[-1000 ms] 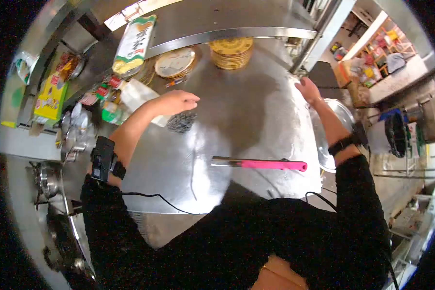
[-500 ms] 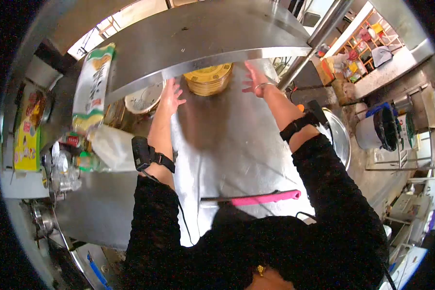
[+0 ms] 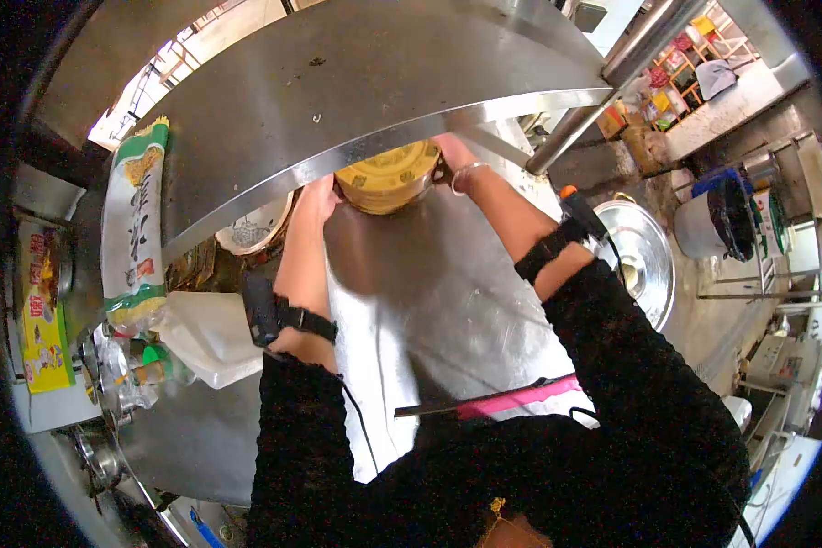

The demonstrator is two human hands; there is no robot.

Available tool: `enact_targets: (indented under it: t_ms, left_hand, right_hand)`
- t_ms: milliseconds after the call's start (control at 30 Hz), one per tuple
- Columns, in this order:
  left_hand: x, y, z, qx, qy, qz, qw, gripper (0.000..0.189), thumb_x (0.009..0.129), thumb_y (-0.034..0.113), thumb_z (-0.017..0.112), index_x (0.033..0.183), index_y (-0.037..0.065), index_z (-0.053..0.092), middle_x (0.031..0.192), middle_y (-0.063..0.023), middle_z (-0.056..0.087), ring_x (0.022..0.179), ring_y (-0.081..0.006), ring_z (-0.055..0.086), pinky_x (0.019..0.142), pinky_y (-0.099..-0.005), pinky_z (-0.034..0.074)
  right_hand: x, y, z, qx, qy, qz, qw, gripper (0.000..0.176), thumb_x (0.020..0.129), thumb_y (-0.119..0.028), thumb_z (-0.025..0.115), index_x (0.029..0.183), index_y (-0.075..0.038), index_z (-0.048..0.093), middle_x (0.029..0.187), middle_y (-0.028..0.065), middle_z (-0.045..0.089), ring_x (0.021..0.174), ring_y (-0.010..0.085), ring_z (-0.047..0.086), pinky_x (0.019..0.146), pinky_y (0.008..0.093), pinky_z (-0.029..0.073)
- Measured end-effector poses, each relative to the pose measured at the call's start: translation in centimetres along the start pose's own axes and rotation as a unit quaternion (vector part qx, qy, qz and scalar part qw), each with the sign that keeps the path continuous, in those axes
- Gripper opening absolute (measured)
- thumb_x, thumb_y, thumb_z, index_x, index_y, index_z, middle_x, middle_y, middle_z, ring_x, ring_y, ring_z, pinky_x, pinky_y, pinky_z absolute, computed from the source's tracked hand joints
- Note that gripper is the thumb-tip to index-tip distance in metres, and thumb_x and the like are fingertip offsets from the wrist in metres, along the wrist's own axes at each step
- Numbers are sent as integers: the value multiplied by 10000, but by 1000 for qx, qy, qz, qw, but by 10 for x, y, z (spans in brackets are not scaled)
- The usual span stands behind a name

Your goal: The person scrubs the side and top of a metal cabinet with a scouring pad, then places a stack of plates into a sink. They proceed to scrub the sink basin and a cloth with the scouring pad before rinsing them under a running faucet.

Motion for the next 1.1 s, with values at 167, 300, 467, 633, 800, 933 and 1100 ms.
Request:
enact_targets:
  t_ms: [167,300,467,633,800,933,1100]
  left_hand:
    - [-118,-17,34,15,-17,-65,998,681,732,485,644,1292,141,466,1302,-96,474,1199,-282,422,956,-498,314]
    - [-206,-68,37,-87,-123,-27,988,432,851,307,580,1174,23,537,1165,-90,561,1092,-188,513,952,-321,373]
    - [-331,-82,85,-25,-164,-72,983,437,847,196,580,1235,29,471,1184,-79,535,1082,-166,508,938,-317,382]
    - [-389,-111,153,3,-219,-158,963,438,842,221,589,1213,8,491,1150,-89,558,1053,-191,535,905,-342,431]
    - [-462,-109,252,84,-361,-157,915,481,881,280,522,1265,0,443,1198,-116,535,1054,-222,554,897,-356,447]
    - [-518,-141,311,141,-406,-104,897,477,881,272,511,1266,-1,446,1202,-111,534,1068,-214,542,916,-345,424]
    - [-596,-177,401,191,-443,-109,869,476,890,271,475,1285,9,427,1206,-107,536,1071,-209,538,918,-352,419]
  right_hand:
    - [-97,53,10,136,18,-41,990,485,808,-373,599,1185,-84,501,1108,72,558,987,196,540,858,322,436]
    - [-237,80,24,189,42,65,979,550,826,-303,596,1291,-77,407,1155,79,546,1056,201,534,885,312,435]
    - [-386,125,20,235,81,57,967,529,844,-268,577,1310,-90,400,1140,54,563,1030,152,551,840,286,464]
    - [-519,122,-9,148,166,-91,971,544,861,-288,568,1327,-67,395,1189,42,556,1049,126,533,876,291,446]
    - [-605,176,-57,187,293,-267,899,721,834,-355,627,1345,2,265,1175,102,513,1101,148,468,984,310,363]
    - [-703,187,-80,224,294,-276,887,853,811,-415,627,1414,-16,175,1350,111,369,1269,182,325,1056,324,269]
    - [-791,230,-143,223,347,-266,871,815,805,-378,643,1402,-24,216,1336,122,382,1265,180,327,1051,325,271]
Point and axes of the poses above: each hand's wrist, its own x-axis towards the middle knuckle, its own z-axis out of the palm, y = z × x, the point moved 4 cm from there along x, towards the middle knuckle
